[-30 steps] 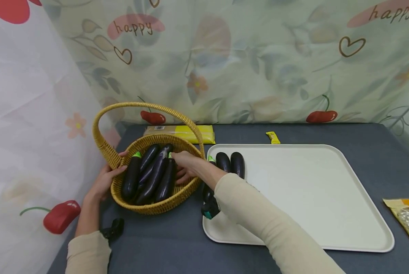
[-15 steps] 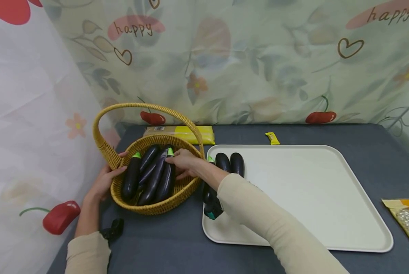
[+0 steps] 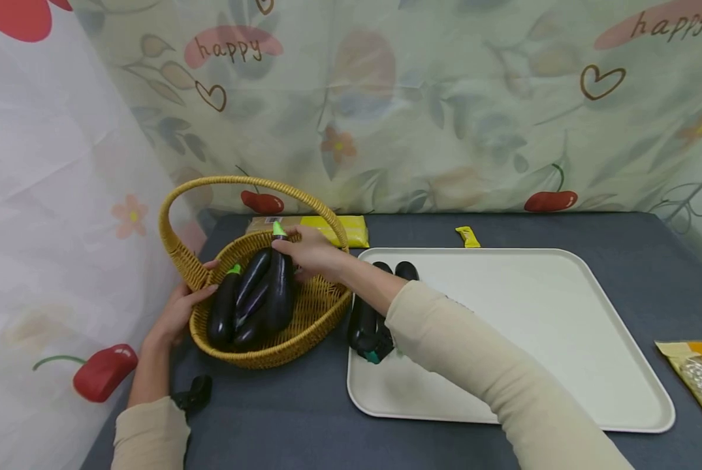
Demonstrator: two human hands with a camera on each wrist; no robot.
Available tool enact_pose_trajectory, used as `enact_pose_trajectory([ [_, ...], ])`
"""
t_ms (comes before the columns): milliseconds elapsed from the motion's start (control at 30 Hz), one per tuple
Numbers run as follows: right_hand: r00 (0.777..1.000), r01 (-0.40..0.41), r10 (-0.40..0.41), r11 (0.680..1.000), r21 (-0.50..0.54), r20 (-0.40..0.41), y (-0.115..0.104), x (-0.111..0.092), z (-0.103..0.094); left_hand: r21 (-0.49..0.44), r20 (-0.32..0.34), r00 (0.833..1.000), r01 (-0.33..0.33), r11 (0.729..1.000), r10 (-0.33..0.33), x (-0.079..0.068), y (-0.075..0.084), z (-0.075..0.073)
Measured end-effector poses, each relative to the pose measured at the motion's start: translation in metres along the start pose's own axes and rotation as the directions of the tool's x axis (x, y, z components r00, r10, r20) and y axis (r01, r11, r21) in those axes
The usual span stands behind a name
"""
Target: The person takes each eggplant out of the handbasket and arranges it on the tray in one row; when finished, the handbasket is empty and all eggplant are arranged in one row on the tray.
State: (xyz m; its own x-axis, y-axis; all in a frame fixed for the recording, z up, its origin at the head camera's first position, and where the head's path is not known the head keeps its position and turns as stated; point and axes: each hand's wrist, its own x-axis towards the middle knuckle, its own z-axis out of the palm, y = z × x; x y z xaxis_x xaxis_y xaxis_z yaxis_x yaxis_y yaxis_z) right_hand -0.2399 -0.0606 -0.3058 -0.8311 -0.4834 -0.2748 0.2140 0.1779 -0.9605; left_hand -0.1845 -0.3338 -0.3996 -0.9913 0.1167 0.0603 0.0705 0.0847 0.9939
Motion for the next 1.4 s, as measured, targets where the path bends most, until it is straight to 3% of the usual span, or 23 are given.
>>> enact_pose_trajectory([
  [267,0.987,0.050,-0.043,0.998,-0.042,0.155,-0.032,-0.026,-0.007,0.017,-0.004,1.000,0.005,1.000,-0.005,0.001,0.001,0.001],
  [533,0.972,0.041,-0.026,0.997,-0.061,0.235,-0.039,-0.054,-0.011,0.031,-0.006,1.000,0.013,0.999,-0.012,0.000,0.000,0.001],
  [833,0.943,0.076,-0.022,0.986,-0.149,0.331,-0.024,-0.079,-0.026,0.011,-0.010,1.000,0.006,1.000,-0.006,-0.001,-0.002,0.001],
  [1400,0.954,-0.021,0.080,0.980,-0.200,0.290,0.026,-0.112,-0.085,0.028,-0.006,1.000,0.001,1.000,-0.001,-0.001,0.000,0.002],
])
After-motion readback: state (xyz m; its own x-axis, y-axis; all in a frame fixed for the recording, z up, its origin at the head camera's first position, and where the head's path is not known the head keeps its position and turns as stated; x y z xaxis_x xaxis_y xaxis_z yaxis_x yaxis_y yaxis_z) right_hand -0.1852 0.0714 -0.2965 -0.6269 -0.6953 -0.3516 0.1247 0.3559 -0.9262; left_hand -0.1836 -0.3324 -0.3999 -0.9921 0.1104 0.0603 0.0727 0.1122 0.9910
